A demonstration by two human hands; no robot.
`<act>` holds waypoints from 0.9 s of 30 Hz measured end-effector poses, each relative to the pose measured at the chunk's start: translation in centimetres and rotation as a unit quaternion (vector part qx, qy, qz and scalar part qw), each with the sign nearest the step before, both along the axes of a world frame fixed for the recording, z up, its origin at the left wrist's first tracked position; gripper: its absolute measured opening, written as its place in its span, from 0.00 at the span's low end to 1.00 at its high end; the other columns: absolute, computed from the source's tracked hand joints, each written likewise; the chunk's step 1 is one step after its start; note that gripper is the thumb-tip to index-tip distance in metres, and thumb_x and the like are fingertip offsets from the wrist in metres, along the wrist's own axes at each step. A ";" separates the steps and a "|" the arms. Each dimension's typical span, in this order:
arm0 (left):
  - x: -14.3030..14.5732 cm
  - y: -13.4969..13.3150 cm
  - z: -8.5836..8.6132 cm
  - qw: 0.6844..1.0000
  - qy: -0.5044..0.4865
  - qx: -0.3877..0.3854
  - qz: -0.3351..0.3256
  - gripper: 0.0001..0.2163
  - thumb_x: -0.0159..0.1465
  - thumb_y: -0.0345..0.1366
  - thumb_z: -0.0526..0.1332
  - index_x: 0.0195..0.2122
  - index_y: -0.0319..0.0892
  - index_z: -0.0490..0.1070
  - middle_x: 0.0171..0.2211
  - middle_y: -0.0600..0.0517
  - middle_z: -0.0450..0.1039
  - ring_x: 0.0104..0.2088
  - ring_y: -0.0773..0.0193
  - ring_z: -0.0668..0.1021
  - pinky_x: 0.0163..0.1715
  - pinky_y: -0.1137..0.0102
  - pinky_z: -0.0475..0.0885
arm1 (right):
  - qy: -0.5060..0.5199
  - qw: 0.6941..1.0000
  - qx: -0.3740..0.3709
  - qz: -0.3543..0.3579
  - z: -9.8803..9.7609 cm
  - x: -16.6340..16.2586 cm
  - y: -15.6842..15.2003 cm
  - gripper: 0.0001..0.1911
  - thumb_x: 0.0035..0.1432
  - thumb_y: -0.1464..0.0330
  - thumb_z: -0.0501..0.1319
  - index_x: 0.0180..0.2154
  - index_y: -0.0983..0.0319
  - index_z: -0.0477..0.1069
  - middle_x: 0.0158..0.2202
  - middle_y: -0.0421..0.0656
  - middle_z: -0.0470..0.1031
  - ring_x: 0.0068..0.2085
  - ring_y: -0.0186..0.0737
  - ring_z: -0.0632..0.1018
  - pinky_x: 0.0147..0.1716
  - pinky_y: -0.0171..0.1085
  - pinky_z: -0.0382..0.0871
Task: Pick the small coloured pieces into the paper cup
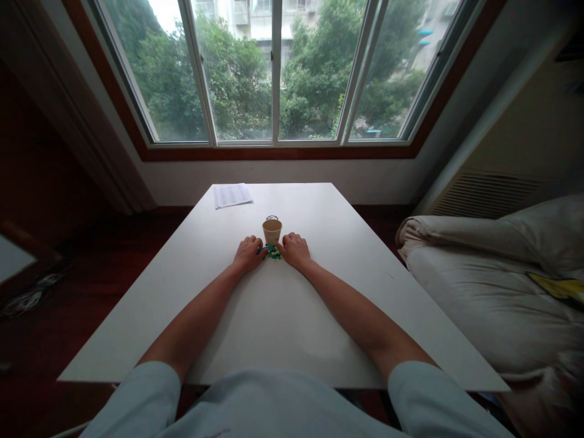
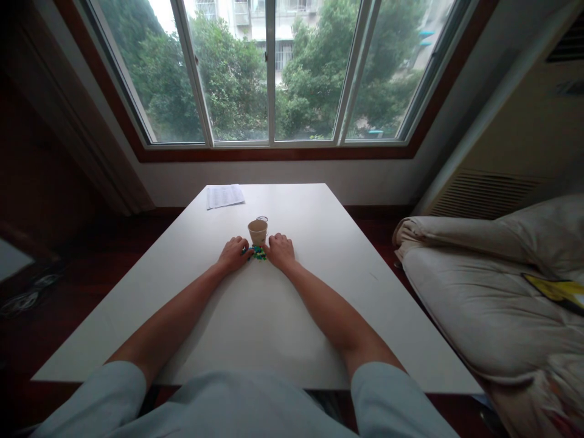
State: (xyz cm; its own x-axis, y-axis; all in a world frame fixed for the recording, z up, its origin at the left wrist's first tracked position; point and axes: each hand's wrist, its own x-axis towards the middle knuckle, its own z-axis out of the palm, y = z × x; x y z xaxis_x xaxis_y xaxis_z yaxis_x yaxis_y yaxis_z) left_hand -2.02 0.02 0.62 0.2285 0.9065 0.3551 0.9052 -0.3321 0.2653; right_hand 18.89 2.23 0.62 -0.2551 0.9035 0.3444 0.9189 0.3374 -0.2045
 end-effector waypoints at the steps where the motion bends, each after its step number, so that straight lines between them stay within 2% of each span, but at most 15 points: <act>1: -0.1 0.1 -0.1 1.000 -0.005 0.000 0.008 0.10 0.65 0.45 0.59 0.36 0.44 0.71 0.39 0.46 0.70 0.43 0.55 0.71 0.45 0.62 0.65 | 0.000 1.000 0.000 -0.001 0.0 -0.2 -0.1 0.20 0.66 0.52 0.54 0.42 0.61 0.72 0.46 0.53 0.71 0.49 0.49 0.68 0.50 0.45 0.59; 4: -0.3 0.5 -0.4 0.999 -0.027 -0.005 0.028 0.10 0.66 0.44 0.58 0.36 0.44 0.72 0.39 0.46 0.70 0.43 0.56 0.71 0.44 0.63 0.64 | -0.005 1.000 -0.001 0.001 0.0 -0.5 -0.4 0.22 0.62 0.49 0.58 0.43 0.61 0.72 0.47 0.53 0.71 0.50 0.50 0.68 0.50 0.45 0.59; 8: -0.8 1.0 -0.7 0.998 -0.052 -0.014 0.036 0.11 0.67 0.43 0.56 0.37 0.44 0.74 0.37 0.47 0.71 0.40 0.58 0.72 0.42 0.65 0.64 | -0.003 1.000 -0.005 0.007 -0.1 -0.1 0.0 0.18 0.62 0.52 0.60 0.41 0.60 0.72 0.46 0.52 0.71 0.49 0.50 0.68 0.49 0.44 0.60; 13: -0.9 1.0 -0.5 0.998 -0.044 -0.019 0.034 0.09 0.64 0.42 0.59 0.37 0.44 0.76 0.36 0.48 0.72 0.40 0.59 0.72 0.41 0.67 0.65 | 0.021 1.000 -0.011 -0.007 -0.3 1.3 1.1 0.13 0.64 0.57 0.59 0.38 0.60 0.72 0.45 0.50 0.71 0.49 0.48 0.68 0.49 0.43 0.60; 18: -0.5 0.6 -0.1 0.999 -0.032 -0.020 0.039 0.12 0.62 0.46 0.62 0.39 0.44 0.76 0.37 0.48 0.73 0.40 0.58 0.73 0.40 0.67 0.66 | 0.015 0.999 -0.018 -0.023 -0.3 1.7 1.4 0.11 0.64 0.60 0.58 0.40 0.60 0.72 0.45 0.49 0.71 0.49 0.47 0.68 0.49 0.42 0.60; 27: -0.5 0.6 -0.4 0.999 -0.022 -0.008 0.022 0.17 0.61 0.53 0.63 0.41 0.46 0.76 0.37 0.48 0.73 0.41 0.57 0.73 0.40 0.66 0.65 | 0.013 1.000 -0.018 0.006 -0.3 0.9 0.8 0.21 0.63 0.50 0.58 0.43 0.60 0.72 0.47 0.50 0.71 0.51 0.48 0.69 0.51 0.44 0.59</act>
